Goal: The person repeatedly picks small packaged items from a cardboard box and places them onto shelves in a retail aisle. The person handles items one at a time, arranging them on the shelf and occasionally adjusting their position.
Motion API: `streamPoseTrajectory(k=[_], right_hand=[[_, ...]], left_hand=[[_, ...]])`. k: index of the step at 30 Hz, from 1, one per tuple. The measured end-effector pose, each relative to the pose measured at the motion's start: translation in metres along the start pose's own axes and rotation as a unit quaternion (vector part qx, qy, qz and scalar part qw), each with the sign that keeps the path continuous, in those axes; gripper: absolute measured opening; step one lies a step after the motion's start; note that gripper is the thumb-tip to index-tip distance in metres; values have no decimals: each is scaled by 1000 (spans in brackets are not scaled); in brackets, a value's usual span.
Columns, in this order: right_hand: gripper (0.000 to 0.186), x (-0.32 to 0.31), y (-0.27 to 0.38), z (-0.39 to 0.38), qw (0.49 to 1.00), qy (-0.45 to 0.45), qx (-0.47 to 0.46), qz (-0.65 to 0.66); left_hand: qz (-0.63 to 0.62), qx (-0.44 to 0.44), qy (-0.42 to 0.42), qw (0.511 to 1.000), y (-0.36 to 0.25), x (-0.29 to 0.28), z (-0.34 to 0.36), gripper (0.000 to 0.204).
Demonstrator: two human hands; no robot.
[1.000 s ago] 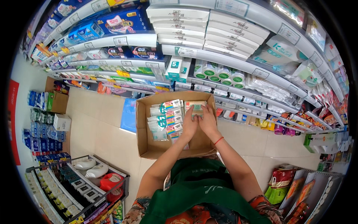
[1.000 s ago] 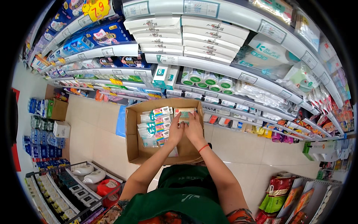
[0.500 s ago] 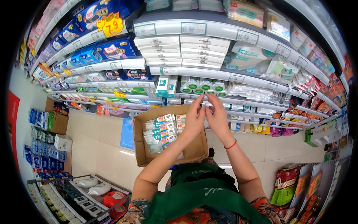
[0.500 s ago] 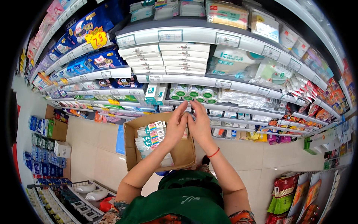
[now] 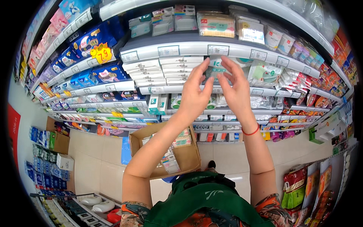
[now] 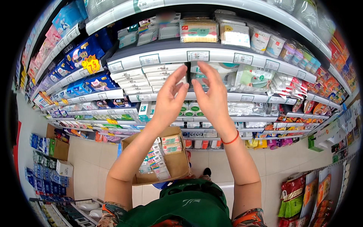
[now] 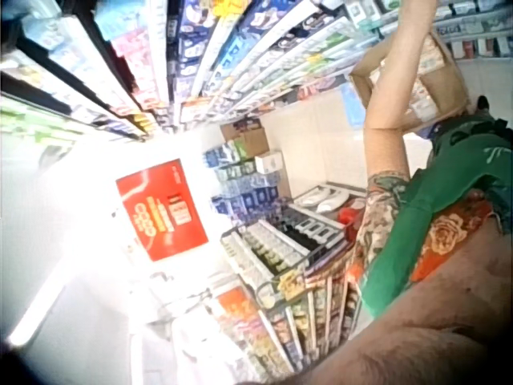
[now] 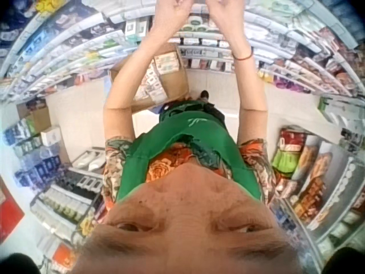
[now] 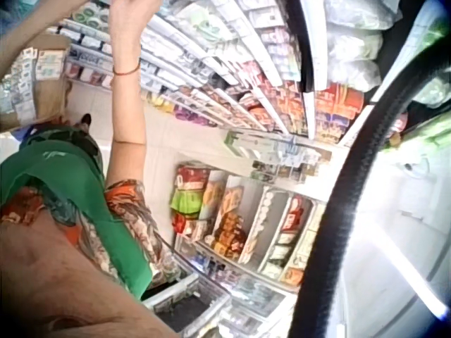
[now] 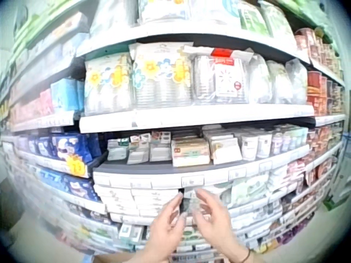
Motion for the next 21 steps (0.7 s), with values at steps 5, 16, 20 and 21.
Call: streamPoseTrajectory(k=[5,16,20,21], right_hand=[[43,-15,2,47,999,-17,-27,-11],[51,-28,-20,108,998,3,33,-55],[57,-28,-19,118,993,59,58,-79],[57,-29,-21,122,991,74,71,-85]], left_hand=[[12,43,-13,999,-16,8,46,49],[95,52,-53,993,-25,17,118,54],[156,26,-58,986,-24,13,134,57],[170,24,-69,983,-24,12,138,58]])
Point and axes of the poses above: each hand's wrist, its own z-axis towards the middle knuckle, its own x-axis out of the palm, y = z × x, the point moved 6 cm from there along z, towards the middle knuckle, and after that the axes turned 6 degrees about -y, right-handed, at the moved point
